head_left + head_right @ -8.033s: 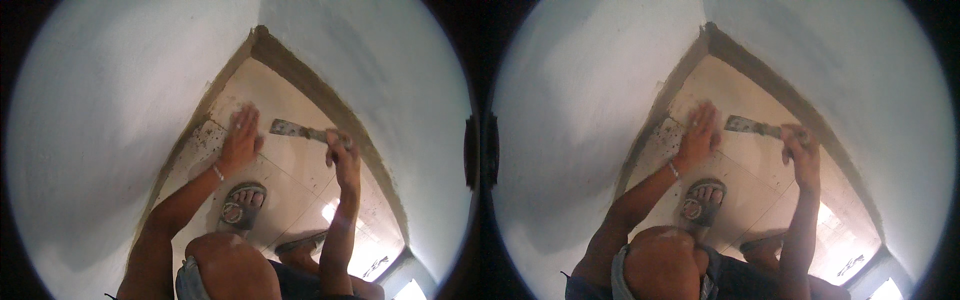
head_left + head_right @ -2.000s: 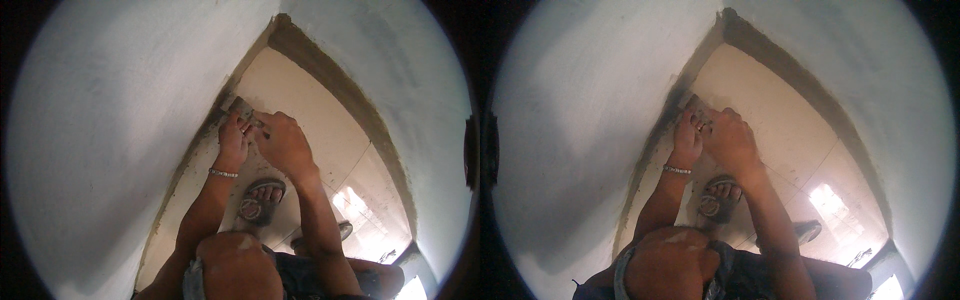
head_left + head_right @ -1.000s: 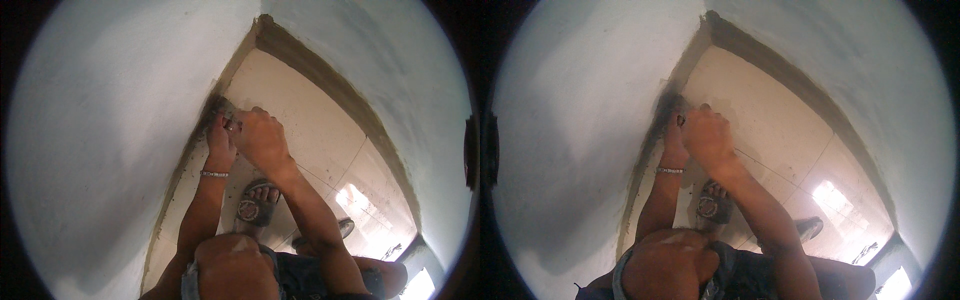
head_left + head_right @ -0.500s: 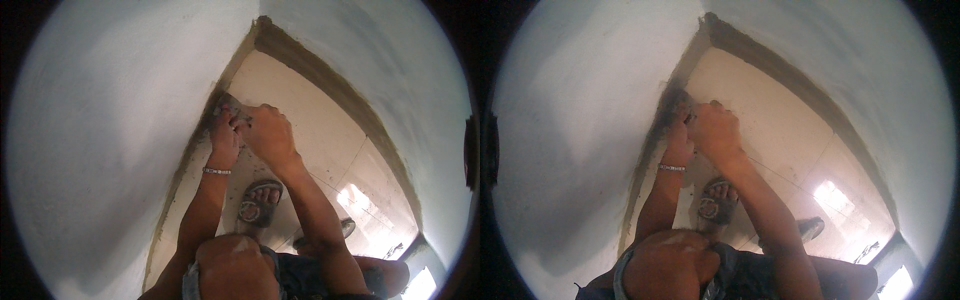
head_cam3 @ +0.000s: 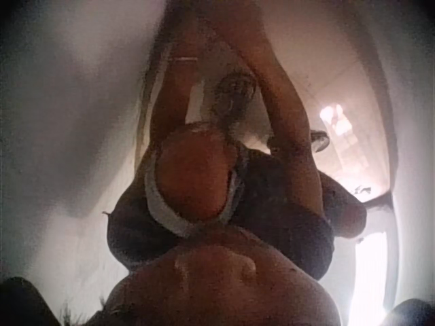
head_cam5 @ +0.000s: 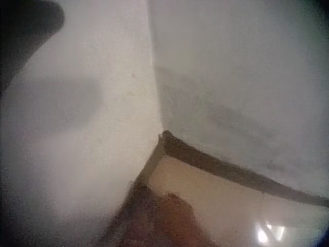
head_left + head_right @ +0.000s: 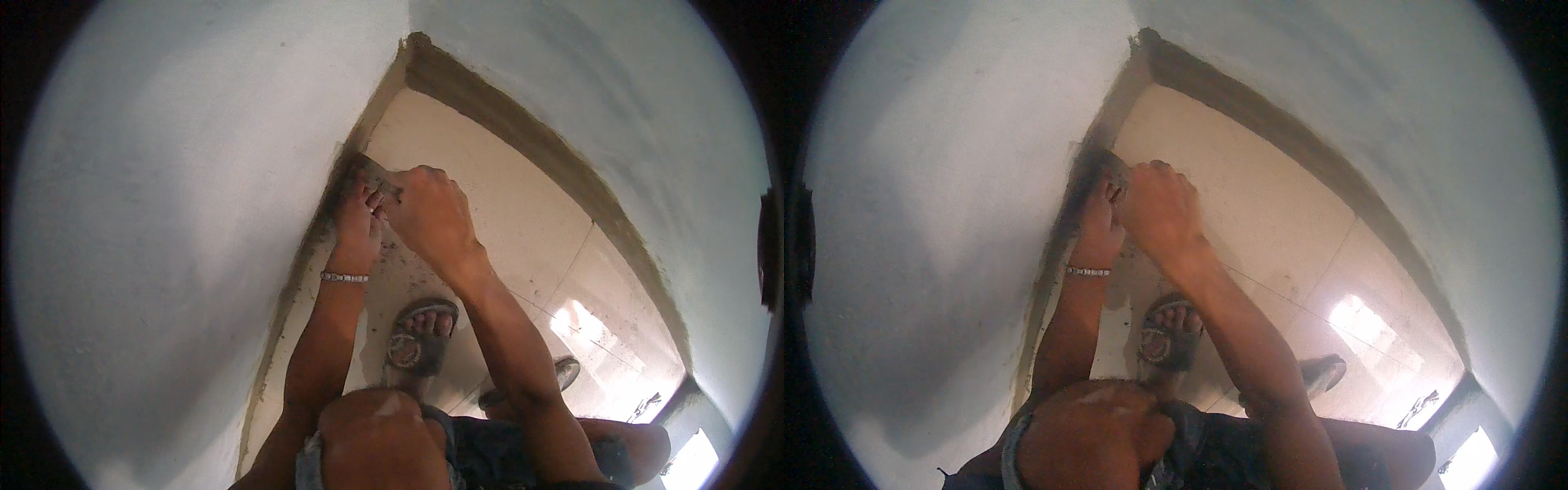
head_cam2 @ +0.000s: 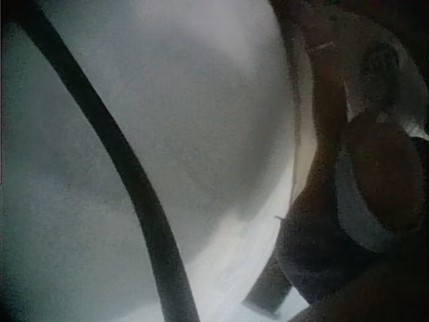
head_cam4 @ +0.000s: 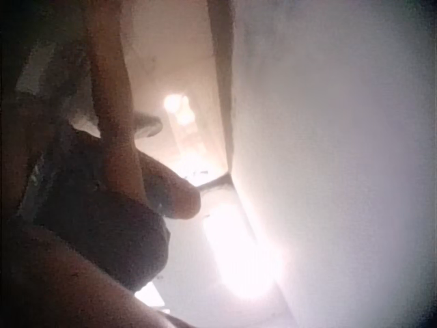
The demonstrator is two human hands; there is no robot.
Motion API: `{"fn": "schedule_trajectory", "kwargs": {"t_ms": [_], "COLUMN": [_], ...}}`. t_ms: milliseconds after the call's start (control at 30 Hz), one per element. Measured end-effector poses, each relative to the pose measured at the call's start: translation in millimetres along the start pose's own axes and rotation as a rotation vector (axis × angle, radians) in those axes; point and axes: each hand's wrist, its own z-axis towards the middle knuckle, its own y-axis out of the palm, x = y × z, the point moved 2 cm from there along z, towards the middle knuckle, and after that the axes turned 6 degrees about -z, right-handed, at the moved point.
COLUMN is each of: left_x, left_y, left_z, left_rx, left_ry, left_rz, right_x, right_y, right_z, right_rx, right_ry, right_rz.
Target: The person applies cement along the junction of the wall and floor using a trowel, smoothing the surface and filling gaps. The person sits on the floor and works along the perimeter, occasionally using a finger to refine the edge.
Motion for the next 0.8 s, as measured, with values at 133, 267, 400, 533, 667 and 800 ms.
{"fn": "schedule_trajectory", "kwargs": {"t_ms": [133,267,400,533,667,800], "left_x": [0.5,4.5,5.7,6.8,1.0,4.4], "left_y": [4.6,11.1,12.5,16.2,23.4,16.8], "left_z": [-3.3,-4.2,-10.0,-5.2,-17.6,-8.9], "left_rx": [-0.044,-0.058,0.022,-0.024,-0.046,-0.131], "left_ry": [0.04,0.046,0.022,0.039,0.004,0.087], "left_rz": [-0.027,-0.054,0.025,0.024,-0.027,0.025], "right_x": [-1.4,-2.8,4.1,3.9,4.4,5.2], "right_y": [-8.0,-7.2,-18.3,-7.7,-24.9,-14.6], "right_z": [3.6,0.9,8.4,8.7,12.8,7.4], "right_rx": [-0.095,-0.018,-0.145,-0.042,-0.114,-0.042], "right_ry": [0.071,0.046,0.076,0.055,0.079,0.064], "right_rz": [-0.008,-0.027,-0.082,-0.126,-0.096,-0.111]}}
